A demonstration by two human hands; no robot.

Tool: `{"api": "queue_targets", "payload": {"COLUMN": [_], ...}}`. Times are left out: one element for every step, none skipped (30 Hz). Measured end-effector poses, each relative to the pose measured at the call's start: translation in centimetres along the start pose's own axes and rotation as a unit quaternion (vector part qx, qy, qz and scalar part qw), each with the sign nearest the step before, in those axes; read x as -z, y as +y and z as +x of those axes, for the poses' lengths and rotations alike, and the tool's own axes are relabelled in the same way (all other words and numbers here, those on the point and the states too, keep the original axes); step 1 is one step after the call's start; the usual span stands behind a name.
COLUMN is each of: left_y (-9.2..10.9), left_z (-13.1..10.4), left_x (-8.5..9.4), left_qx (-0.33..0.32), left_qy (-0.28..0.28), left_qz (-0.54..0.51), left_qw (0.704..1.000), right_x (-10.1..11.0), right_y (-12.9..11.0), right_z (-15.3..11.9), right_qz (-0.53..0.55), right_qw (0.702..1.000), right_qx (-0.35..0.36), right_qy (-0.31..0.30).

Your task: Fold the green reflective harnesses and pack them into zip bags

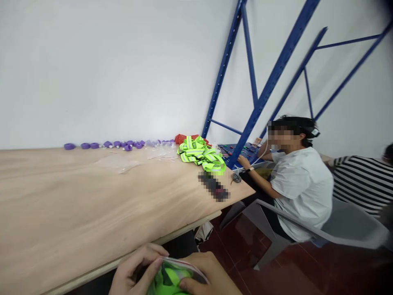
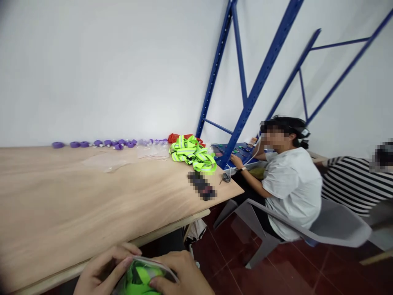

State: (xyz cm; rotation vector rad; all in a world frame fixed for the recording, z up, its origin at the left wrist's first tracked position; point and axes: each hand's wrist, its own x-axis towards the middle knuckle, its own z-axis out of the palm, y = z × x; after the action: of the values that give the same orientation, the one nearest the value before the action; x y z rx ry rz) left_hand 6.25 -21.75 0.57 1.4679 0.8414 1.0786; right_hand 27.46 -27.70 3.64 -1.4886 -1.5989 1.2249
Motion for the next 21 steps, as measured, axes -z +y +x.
{"api": "queue_targets", "payload": {"left_y": [-0.3,-0.7,-1.1,-1.5,-1.9,-2.0,-2.0,-1.8,-1.5,-1.1,-0.7,-0.5,-0.3,-0.3,-0.5,-0.7,-0.9,-1.1,-1.2,-1.3,-1.2], "left_z": [0.0,-0.1,-0.1,-0.1,-0.2,-0.3,-0.4,-0.6,-0.8,-1.0,-1.3,-1.5,-1.6,-1.7,-1.6,-1.5,-1.2,-0.9,-0.5,-0.1,0.3], "left_x": [0.0,0.0,0.0,0.1,0.3,0.5,0.8,1.1,1.4,1.8,2.1,2.3,2.3,2.3,2.2,2.1,2.0,2.0,2.2,2.6,3.1], "left_qx": [0.006,0.013,0.021,0.027,0.036,0.049,0.068,0.091,0.117,0.144,0.167,0.184,0.194,0.196,0.187,0.166,0.138,0.111,0.088,0.072,0.064], "left_qy": [0.004,0.003,-0.006,-0.022,-0.047,-0.073,-0.099,-0.119,-0.128,-0.127,-0.126,-0.121,-0.117,-0.116,-0.117,-0.112,-0.096,-0.066,-0.028,0.020,0.069], "left_qz": [-0.019,-0.045,-0.079,-0.115,-0.146,-0.163,-0.156,-0.127,-0.080,-0.023,0.031,0.073,0.101,0.110,0.101,0.076,0.044,0.014,-0.009,-0.022,-0.022], "left_qw": [1.000,0.999,0.997,0.993,0.987,0.983,0.980,0.981,0.982,0.981,0.977,0.973,0.969,0.967,0.970,0.977,0.985,0.992,0.996,0.997,0.995], "right_x": [0.2,0.3,0.5,0.6,0.8,1.0,1.3,1.5,1.8,2.0,2.1,2.1,1.9,1.7,1.5,1.4,1.5,2.0,3.1,4.7,6.8], "right_y": [-0.1,-0.1,0.0,0.3,0.7,1.1,1.4,1.7,1.9,1.9,1.9,1.7,1.4,1.1,0.8,0.5,0.2,-0.2,-0.5,-1.0,-1.7], "right_z": [0.4,0.8,1.1,1.5,1.8,2.1,2.3,2.3,2.3,2.2,2.2,2.1,2.1,2.3,2.5,2.9,3.5,4.2,5.1,6.2,7.6], "right_qz": [-0.011,-0.019,-0.025,-0.024,-0.017,-0.006,0.010,0.029,0.049,0.067,0.080,0.084,0.082,0.074,0.067,0.061,0.057,0.052,0.045,0.030,0.007], "right_qw": [1.000,0.999,0.999,0.998,0.999,0.999,0.999,0.998,0.997,0.995,0.992,0.990,0.988,0.989,0.990,0.991,0.993,0.994,0.995,0.997,0.998], "right_qx": [0.016,0.030,0.040,0.044,0.044,0.044,0.044,0.045,0.044,0.038,0.025,0.005,-0.018,-0.037,-0.047,-0.047,-0.037,-0.021,0.000,0.020,0.044], "right_qy": [-0.010,-0.017,-0.024,-0.025,-0.023,-0.020,-0.017,-0.024,-0.042,-0.067,-0.096,-0.116,-0.126,-0.125,-0.115,-0.106,-0.101,-0.096,-0.087,-0.075,-0.046]}}
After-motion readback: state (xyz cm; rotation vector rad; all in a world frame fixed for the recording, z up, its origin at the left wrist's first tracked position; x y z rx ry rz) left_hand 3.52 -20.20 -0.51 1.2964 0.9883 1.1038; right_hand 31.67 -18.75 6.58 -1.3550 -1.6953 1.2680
